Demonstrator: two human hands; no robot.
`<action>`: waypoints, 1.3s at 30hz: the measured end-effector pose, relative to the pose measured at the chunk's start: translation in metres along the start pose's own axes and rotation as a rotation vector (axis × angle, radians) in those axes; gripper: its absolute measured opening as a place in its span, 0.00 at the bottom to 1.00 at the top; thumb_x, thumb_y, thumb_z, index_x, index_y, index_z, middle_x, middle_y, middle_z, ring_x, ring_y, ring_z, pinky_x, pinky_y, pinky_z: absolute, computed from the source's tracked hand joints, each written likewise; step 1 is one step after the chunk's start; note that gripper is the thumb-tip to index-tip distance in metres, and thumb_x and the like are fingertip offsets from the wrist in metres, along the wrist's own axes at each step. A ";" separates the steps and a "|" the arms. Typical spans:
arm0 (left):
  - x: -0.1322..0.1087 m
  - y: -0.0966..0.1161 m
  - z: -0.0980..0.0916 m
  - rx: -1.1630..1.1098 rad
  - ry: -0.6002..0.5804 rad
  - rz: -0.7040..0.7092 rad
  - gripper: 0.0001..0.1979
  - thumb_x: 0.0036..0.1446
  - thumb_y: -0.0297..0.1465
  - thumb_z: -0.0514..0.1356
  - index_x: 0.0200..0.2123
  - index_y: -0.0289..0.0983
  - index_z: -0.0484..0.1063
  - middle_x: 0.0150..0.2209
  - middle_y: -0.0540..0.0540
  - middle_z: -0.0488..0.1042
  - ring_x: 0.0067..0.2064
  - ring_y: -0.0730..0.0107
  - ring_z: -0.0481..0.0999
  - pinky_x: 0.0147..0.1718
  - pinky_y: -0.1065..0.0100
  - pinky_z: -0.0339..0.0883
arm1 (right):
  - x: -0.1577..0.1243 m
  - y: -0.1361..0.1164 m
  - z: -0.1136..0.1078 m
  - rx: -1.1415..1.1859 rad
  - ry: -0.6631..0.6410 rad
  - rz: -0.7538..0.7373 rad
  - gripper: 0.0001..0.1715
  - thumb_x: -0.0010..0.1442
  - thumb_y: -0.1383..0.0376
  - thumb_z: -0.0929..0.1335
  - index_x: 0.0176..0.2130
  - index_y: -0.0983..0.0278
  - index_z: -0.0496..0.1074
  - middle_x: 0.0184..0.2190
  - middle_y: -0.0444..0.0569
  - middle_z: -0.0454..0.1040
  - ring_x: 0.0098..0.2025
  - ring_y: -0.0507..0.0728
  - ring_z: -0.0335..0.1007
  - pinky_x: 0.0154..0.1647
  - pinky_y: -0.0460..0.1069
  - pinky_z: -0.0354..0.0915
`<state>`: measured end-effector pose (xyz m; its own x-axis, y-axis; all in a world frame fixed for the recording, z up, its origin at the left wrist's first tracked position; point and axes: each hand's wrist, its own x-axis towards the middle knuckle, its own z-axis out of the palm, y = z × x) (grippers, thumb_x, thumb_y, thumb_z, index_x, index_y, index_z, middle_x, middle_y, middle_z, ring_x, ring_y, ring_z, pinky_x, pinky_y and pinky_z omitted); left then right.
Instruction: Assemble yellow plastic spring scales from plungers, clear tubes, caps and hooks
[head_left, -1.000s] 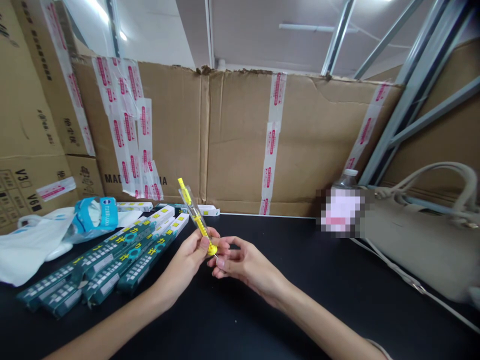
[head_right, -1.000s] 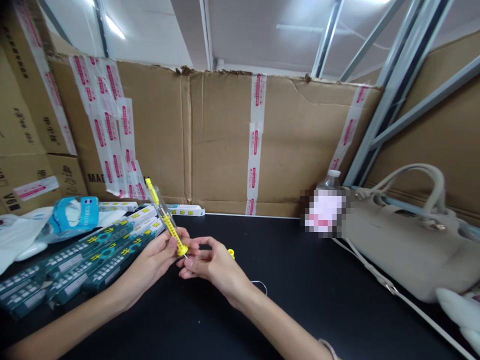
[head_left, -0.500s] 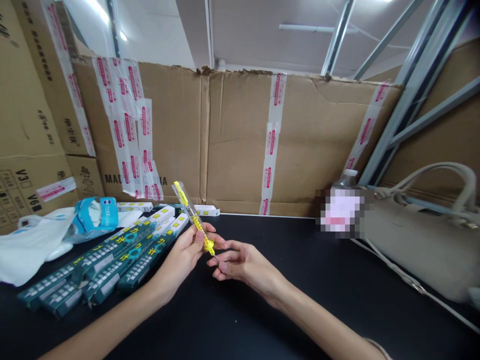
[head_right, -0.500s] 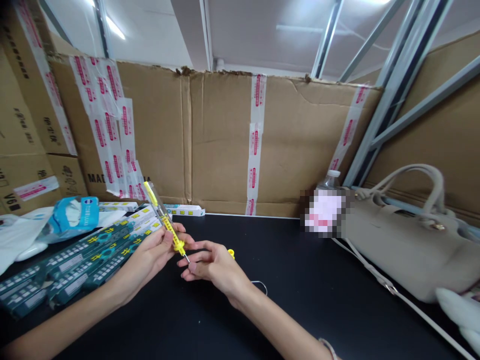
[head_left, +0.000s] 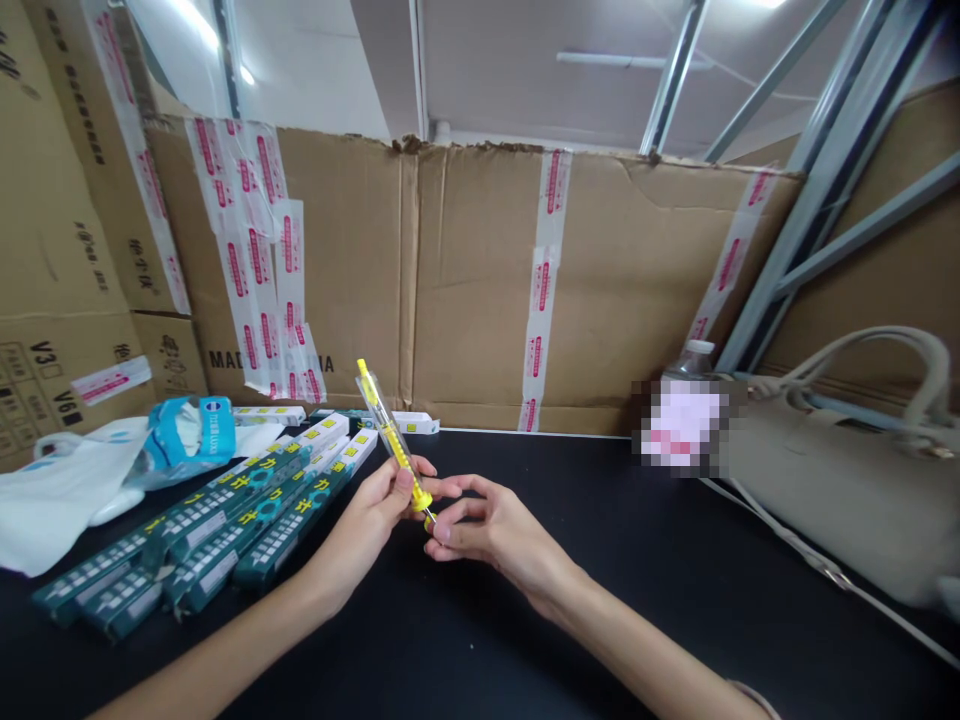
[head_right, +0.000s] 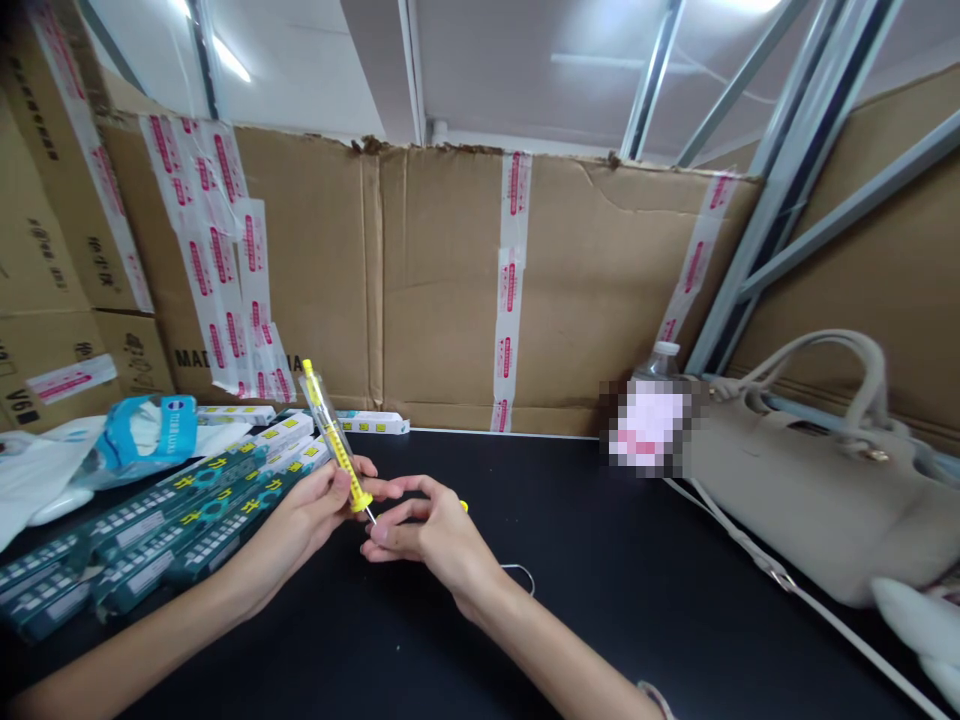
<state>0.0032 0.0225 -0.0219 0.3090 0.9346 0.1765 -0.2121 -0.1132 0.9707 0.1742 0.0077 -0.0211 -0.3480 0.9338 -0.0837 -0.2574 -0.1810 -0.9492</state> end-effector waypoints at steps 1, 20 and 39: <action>0.001 -0.001 -0.001 0.036 0.005 0.011 0.24 0.55 0.52 0.61 0.41 0.36 0.68 0.38 0.41 0.82 0.37 0.63 0.76 0.34 0.66 0.63 | 0.000 0.000 0.000 -0.014 0.004 -0.008 0.36 0.39 0.66 0.81 0.44 0.68 0.66 0.27 0.43 0.77 0.30 0.55 0.78 0.41 0.53 0.74; 0.001 0.003 -0.001 0.057 0.028 -0.028 0.25 0.54 0.53 0.61 0.42 0.38 0.66 0.35 0.46 0.77 0.35 0.66 0.72 0.31 0.67 0.59 | 0.010 0.016 -0.007 -0.308 -0.063 -0.114 0.29 0.41 0.58 0.79 0.39 0.64 0.69 0.28 0.43 0.77 0.30 0.55 0.75 0.37 0.51 0.71; 0.002 0.008 -0.001 0.094 0.077 0.060 0.23 0.55 0.51 0.61 0.42 0.37 0.69 0.34 0.46 0.77 0.35 0.66 0.71 0.32 0.67 0.59 | 0.004 0.016 -0.008 -0.677 -0.040 -0.173 0.13 0.50 0.62 0.75 0.38 0.62 0.75 0.31 0.46 0.78 0.35 0.56 0.75 0.37 0.48 0.67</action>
<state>0.0009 0.0236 -0.0139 0.2255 0.9480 0.2248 -0.1391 -0.1970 0.9705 0.1756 0.0115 -0.0386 -0.3889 0.9174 0.0846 0.3015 0.2135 -0.9293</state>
